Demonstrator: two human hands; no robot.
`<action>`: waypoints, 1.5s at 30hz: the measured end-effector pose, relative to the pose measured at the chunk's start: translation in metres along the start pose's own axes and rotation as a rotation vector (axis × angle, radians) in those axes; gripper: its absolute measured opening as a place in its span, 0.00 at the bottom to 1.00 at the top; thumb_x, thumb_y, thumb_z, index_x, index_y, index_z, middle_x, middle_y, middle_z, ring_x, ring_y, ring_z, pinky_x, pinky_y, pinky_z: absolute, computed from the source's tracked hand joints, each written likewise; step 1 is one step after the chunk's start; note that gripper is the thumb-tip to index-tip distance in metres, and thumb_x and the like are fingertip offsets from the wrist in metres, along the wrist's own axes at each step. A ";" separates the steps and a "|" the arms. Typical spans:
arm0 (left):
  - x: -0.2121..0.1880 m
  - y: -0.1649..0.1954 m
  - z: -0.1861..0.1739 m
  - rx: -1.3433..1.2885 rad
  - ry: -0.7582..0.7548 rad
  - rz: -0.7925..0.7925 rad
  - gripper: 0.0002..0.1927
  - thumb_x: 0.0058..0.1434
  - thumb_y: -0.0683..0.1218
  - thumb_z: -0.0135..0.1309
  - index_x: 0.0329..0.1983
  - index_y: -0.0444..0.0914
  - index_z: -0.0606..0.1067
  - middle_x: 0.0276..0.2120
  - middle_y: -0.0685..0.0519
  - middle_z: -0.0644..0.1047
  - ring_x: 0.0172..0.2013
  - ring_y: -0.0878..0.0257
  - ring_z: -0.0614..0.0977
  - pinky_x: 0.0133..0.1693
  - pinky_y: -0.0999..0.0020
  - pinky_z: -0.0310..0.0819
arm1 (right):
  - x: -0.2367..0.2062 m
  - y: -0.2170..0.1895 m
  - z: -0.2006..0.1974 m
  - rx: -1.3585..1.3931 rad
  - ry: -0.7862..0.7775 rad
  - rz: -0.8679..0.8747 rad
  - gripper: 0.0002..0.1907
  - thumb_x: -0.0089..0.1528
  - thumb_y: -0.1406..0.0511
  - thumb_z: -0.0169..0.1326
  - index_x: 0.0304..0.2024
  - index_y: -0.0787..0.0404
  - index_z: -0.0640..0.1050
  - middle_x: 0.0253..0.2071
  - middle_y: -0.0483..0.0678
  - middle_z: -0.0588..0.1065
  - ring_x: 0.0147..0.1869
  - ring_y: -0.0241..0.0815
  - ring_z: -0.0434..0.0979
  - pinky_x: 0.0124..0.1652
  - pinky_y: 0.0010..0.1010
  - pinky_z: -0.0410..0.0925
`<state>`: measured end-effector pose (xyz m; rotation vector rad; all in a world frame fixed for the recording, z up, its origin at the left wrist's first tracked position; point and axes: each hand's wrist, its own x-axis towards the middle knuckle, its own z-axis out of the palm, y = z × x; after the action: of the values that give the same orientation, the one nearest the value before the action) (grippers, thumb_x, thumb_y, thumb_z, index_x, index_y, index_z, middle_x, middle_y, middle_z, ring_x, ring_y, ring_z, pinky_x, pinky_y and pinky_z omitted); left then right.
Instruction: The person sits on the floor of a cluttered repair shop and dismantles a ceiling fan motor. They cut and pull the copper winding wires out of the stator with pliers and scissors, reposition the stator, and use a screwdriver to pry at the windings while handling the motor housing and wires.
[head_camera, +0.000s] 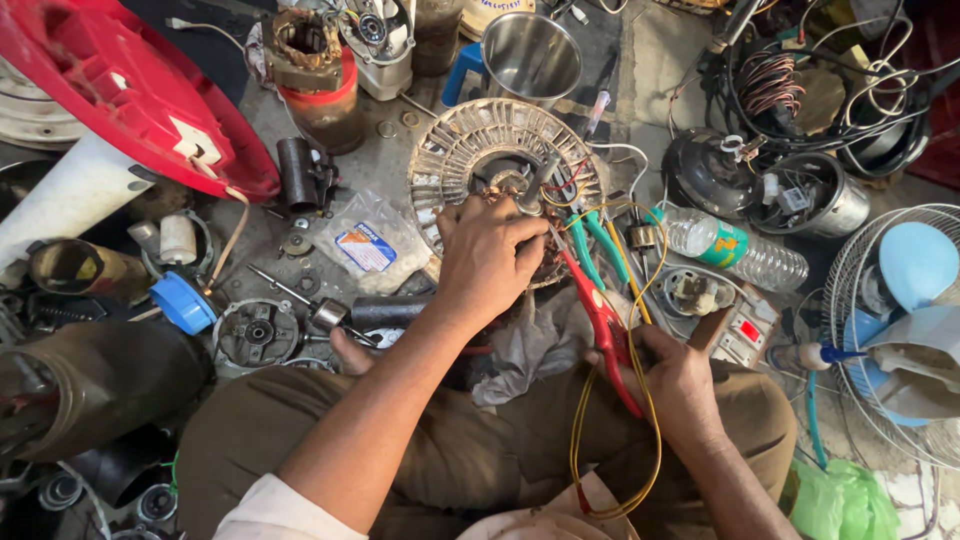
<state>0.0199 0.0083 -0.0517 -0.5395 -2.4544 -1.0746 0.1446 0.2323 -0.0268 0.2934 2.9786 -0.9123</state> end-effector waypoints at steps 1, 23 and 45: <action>0.000 0.000 0.000 -0.004 -0.002 -0.001 0.07 0.57 0.48 0.61 0.38 0.47 0.84 0.38 0.54 0.79 0.43 0.52 0.76 0.50 0.46 0.58 | 0.000 0.000 0.000 -0.002 -0.004 0.001 0.23 0.49 0.54 0.72 0.36 0.63 0.82 0.20 0.49 0.74 0.24 0.38 0.66 0.30 0.33 0.68; 0.001 0.001 -0.002 -0.030 -0.035 -0.030 0.06 0.58 0.50 0.61 0.38 0.48 0.84 0.38 0.55 0.79 0.43 0.53 0.76 0.50 0.47 0.58 | -0.002 0.001 -0.002 -0.032 -0.061 0.101 0.22 0.48 0.53 0.72 0.32 0.63 0.82 0.17 0.49 0.73 0.23 0.35 0.67 0.28 0.33 0.67; 0.001 -0.002 0.001 -0.042 -0.033 -0.038 0.06 0.58 0.50 0.62 0.37 0.47 0.83 0.37 0.55 0.80 0.44 0.51 0.77 0.50 0.45 0.60 | 0.007 0.009 0.002 0.170 -0.077 0.244 0.17 0.55 0.56 0.67 0.35 0.63 0.81 0.19 0.46 0.72 0.23 0.36 0.66 0.25 0.31 0.63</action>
<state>0.0177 0.0078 -0.0530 -0.5299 -2.4851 -1.1441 0.1388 0.2393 -0.0337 0.5948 2.7209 -1.1173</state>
